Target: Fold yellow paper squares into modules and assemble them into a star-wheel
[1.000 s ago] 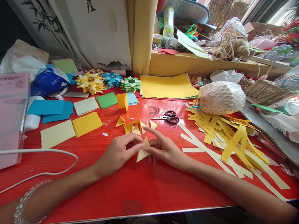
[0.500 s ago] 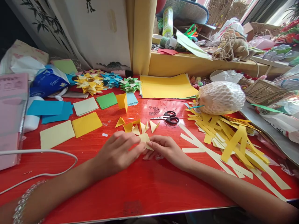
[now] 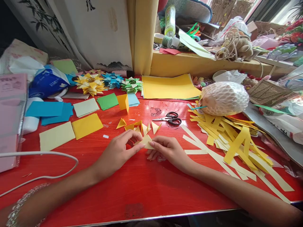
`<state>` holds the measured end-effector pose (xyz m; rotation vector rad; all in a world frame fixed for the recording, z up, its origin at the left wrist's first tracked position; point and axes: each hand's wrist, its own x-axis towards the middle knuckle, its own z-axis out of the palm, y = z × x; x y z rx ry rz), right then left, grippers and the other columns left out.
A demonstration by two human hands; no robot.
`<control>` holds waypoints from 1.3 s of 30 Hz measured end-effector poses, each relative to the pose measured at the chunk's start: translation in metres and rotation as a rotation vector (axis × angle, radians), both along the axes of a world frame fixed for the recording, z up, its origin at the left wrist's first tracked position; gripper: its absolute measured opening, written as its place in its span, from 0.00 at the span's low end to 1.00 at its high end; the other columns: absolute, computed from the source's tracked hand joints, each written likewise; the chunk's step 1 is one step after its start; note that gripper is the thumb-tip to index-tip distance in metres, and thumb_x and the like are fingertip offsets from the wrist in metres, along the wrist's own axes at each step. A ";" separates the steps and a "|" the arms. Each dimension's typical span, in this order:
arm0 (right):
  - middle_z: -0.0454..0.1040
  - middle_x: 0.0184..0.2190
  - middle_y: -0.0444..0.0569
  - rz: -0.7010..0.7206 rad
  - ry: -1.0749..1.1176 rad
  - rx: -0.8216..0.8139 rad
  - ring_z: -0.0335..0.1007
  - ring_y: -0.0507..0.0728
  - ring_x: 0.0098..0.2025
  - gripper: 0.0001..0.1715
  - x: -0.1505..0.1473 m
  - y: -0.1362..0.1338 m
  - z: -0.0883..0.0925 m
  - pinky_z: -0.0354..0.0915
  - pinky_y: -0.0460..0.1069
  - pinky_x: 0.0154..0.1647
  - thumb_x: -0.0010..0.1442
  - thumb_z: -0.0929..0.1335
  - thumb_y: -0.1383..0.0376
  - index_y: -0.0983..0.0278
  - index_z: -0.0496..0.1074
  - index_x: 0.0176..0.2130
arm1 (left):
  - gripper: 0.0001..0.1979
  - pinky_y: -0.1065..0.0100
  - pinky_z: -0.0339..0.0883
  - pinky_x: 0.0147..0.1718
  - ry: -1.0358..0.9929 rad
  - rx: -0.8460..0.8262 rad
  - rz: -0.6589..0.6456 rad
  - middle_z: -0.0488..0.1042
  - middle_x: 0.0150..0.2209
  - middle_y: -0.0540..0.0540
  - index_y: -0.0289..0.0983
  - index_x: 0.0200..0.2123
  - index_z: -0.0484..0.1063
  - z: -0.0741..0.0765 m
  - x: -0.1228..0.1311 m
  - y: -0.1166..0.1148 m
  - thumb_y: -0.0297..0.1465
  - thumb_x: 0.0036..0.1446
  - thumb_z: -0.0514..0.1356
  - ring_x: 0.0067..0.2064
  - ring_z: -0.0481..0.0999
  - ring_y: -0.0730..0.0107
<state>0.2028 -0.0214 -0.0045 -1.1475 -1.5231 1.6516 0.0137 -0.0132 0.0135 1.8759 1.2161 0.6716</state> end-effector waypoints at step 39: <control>0.71 0.27 0.41 -0.089 0.269 0.018 0.74 0.52 0.27 0.06 0.000 0.003 -0.007 0.70 0.47 0.32 0.57 0.65 0.64 0.61 0.63 0.37 | 0.08 0.73 0.69 0.33 -0.426 -0.393 0.057 0.74 0.31 0.51 0.37 0.37 0.69 -0.009 0.004 0.002 0.31 0.53 0.59 0.31 0.75 0.74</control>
